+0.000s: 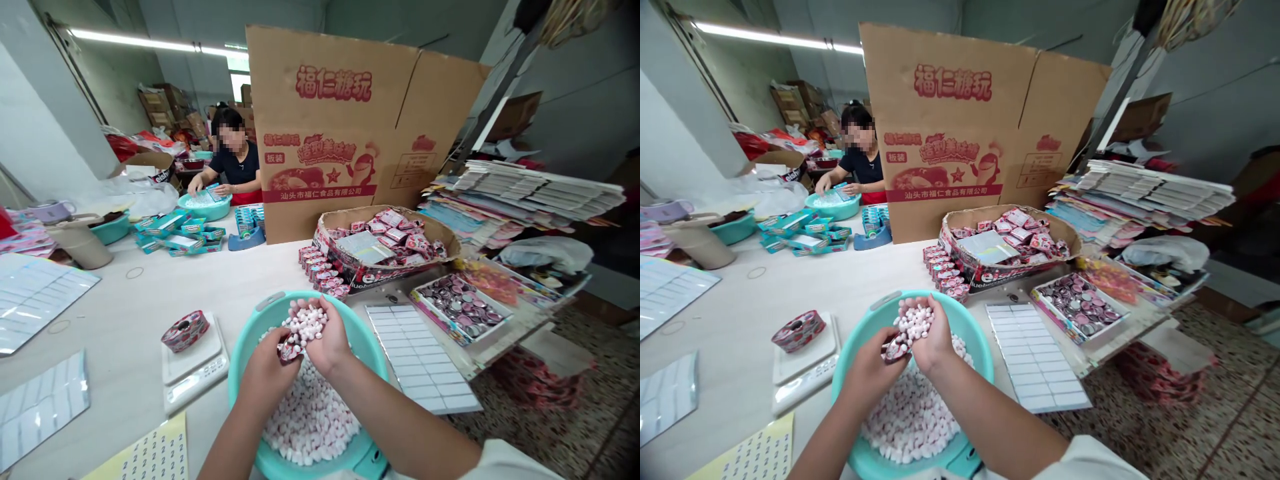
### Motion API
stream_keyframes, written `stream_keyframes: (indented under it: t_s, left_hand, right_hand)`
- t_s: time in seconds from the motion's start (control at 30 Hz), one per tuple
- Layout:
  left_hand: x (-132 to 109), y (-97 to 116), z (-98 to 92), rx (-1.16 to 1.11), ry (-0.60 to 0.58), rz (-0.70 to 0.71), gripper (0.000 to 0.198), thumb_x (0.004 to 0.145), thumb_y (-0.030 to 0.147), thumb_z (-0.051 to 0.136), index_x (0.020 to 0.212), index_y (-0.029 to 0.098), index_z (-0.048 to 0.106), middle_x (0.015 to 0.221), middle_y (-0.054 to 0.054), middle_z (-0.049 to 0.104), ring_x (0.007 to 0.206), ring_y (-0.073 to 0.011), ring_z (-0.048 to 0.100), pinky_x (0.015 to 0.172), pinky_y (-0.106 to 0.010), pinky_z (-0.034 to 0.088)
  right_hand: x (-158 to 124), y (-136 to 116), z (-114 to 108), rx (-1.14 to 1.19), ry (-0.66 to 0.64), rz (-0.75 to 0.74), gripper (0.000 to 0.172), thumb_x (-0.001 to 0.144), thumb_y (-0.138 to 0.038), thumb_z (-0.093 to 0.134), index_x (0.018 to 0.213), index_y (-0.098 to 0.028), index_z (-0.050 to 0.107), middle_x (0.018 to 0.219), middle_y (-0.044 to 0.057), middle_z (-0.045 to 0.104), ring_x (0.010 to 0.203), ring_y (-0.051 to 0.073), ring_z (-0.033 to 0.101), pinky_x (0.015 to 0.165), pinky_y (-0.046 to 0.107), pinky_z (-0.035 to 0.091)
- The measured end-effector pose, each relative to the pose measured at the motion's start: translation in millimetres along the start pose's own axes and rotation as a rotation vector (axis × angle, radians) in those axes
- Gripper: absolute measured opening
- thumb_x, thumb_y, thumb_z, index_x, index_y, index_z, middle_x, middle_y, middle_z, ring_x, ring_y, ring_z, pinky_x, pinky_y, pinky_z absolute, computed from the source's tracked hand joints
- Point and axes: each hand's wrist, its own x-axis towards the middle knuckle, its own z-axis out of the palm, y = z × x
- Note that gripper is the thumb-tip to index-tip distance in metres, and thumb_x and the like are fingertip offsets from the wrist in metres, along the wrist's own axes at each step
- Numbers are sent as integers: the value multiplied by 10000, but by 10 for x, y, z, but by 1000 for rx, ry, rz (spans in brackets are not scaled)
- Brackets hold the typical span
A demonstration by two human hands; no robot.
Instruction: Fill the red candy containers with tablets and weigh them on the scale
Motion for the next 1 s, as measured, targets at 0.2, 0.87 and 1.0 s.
stream_keyframes:
  t_s: [0.2,0.87,1.0]
  left_hand:
    - [6,-6,-2,11,-3,6,338,753,186,624,1089,219,616,1045,-49,708,956,-245,667,838,-379,514]
    - [34,-58,-33,38,76,38,306,780,210,594,1085,221,621,1045,-42,709,961,-234,665,874,-397,520]
    - [14,-103,-35,84,94,79,395,733,136,562,1114,224,614,1085,-43,702,1002,-238,659,901,-408,517]
  right_hand:
    - [-64,-53,74,46,86,49,368,948,-277,477,631,-174,633,674,49,726,795,176,734,864,307,571]
    - [-340,-458,-309,-1813,-567,-610,331,902,-276,609,1228,-229,643,1279,90,635,1223,264,552,1120,508,324]
    - [-309,-309,-411,-1880,-717,-815,309,896,-240,626,1204,-231,642,1315,95,604,1236,258,531,1051,469,406]
